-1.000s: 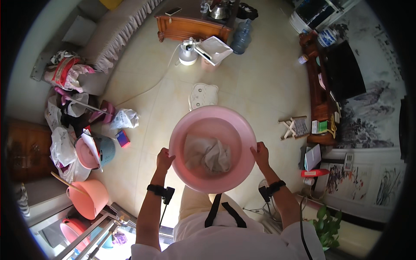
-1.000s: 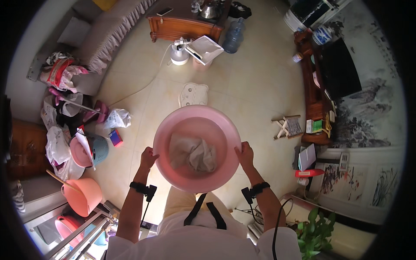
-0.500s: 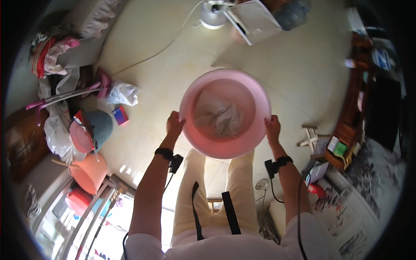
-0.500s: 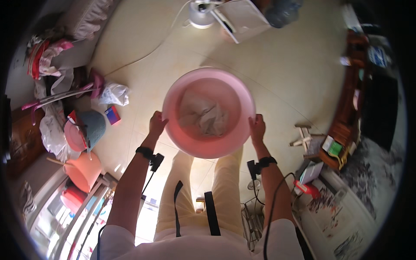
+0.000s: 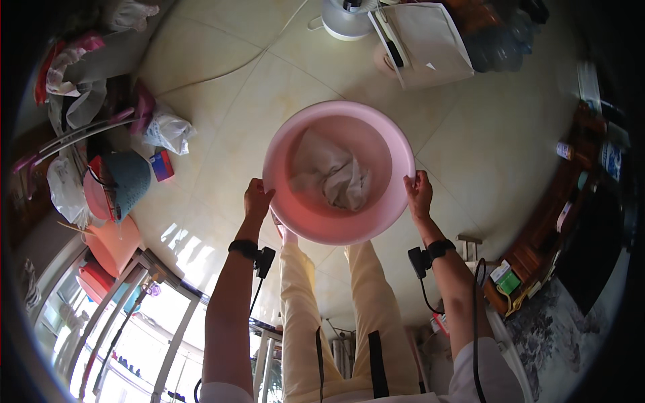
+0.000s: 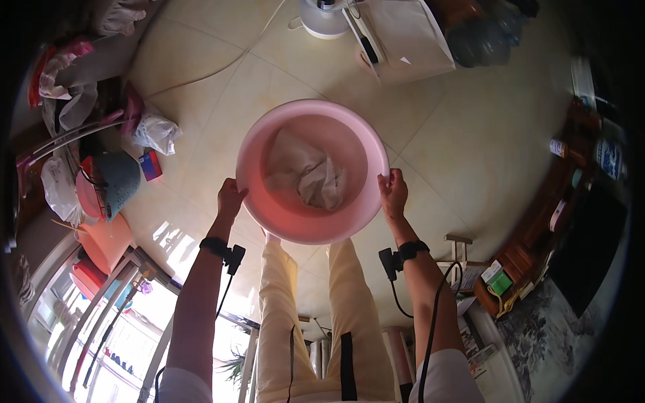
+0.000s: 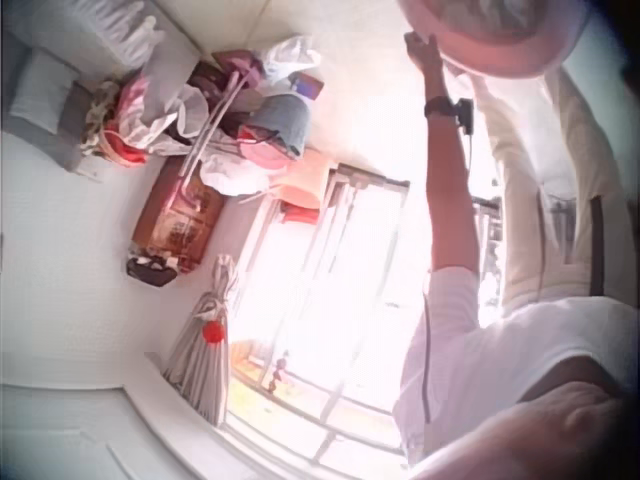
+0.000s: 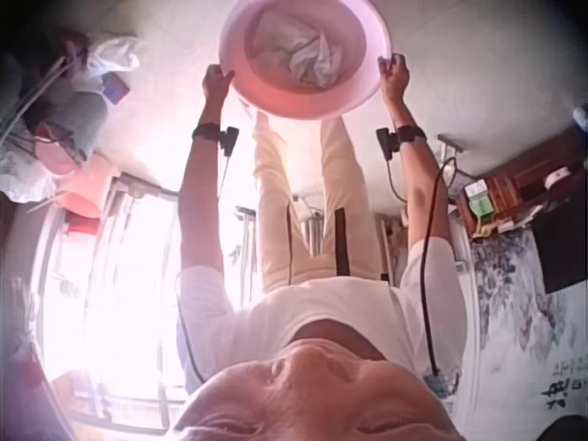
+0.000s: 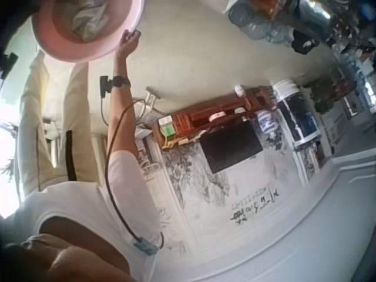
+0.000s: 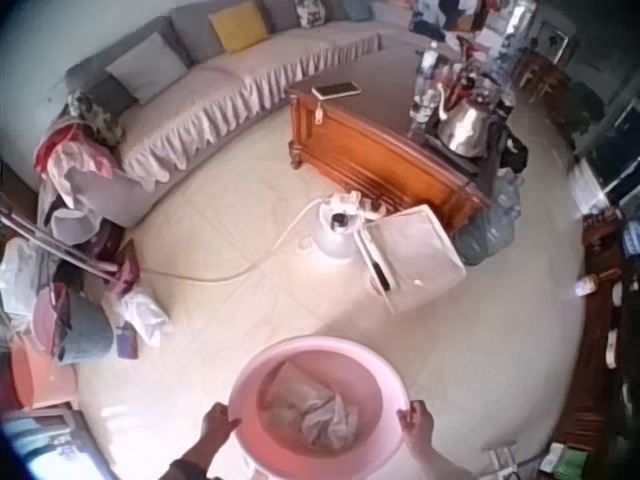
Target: Fetching water, washing a cloth, and wiping down a large porcelain vase and nearby items.
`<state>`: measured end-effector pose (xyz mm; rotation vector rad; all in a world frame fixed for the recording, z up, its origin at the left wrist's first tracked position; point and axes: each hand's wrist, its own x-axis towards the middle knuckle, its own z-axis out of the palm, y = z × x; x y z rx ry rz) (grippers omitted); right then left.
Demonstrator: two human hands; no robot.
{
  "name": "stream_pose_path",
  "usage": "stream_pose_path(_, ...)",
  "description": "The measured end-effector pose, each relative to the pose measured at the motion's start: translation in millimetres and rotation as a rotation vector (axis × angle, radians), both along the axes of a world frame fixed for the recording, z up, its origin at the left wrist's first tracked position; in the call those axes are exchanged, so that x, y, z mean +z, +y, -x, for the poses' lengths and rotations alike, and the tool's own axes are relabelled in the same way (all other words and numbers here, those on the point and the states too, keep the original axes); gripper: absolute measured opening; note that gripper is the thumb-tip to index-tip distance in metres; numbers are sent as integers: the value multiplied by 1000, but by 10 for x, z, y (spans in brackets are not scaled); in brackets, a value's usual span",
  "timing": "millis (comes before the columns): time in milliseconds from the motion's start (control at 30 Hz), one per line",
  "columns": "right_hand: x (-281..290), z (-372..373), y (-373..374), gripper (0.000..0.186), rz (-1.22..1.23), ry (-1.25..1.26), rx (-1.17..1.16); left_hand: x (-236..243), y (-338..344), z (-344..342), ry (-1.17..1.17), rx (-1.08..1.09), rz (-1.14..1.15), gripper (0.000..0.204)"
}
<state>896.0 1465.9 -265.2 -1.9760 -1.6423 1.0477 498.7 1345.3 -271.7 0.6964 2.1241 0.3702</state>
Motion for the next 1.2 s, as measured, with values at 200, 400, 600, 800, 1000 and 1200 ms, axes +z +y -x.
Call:
stream_pose_path(200, -67, -80, 152, 21, 20, 0, 72, 5, 35, -126, 23, 29, -61, 29)
stream_pose_path(400, 440, 387, 294, 44, -380, -210, 263, 496, 288, -428, 496, -83, -335, 46)
stream_pose_path(600, -331, 894, -337, 59, -99, -111, 433, 202, 115, -1291, 1, -35, -138, 57)
stream_pose_path(800, -566, 1018, -491, 64, 812, 173, 134, -352, -348, -1671, -623, 696, 66, 38)
stream_pose_path(1000, 925, 1273, -695, 45, 796, 694, -299, 261, -107, -1482, -1433, 1195, 10, 40)
stream_pose_path(1200, 1881, 1344, -606, 45, 679, 532, -18, 816, -76, -1454, -1722, 1032, -182, 35)
